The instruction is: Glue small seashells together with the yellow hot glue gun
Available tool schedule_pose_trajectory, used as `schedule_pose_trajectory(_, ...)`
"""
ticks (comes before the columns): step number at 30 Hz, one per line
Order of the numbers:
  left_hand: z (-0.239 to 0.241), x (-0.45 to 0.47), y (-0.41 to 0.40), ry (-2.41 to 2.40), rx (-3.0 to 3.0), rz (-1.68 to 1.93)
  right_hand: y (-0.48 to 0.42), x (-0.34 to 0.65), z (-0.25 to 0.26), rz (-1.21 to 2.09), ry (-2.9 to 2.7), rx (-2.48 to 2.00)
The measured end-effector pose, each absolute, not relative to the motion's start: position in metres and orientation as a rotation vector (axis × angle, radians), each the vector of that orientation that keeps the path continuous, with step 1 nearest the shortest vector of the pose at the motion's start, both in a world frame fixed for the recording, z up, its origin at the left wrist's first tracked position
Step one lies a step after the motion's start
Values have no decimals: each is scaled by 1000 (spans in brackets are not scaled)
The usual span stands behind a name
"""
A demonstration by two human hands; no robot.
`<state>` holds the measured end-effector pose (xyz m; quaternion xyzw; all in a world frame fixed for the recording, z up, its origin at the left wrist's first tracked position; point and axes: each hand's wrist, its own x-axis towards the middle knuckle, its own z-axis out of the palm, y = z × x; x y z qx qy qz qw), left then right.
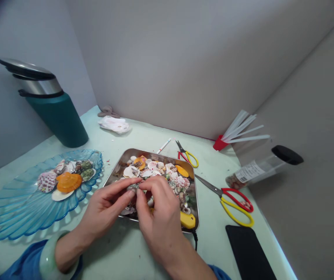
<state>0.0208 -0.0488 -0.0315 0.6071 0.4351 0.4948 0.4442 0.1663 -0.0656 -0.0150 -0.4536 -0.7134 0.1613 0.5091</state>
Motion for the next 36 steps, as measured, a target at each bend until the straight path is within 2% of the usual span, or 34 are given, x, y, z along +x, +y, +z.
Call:
schedule_pose_trajectory(10, -25, 24, -45, 925, 1148, 1101, -62, 167, -15, 479, -1665, -1149)
schedule_pose_trajectory(36, -34, 17, -46, 813, 1140, 1145, -63, 166, -17, 376, -1700, -1119)
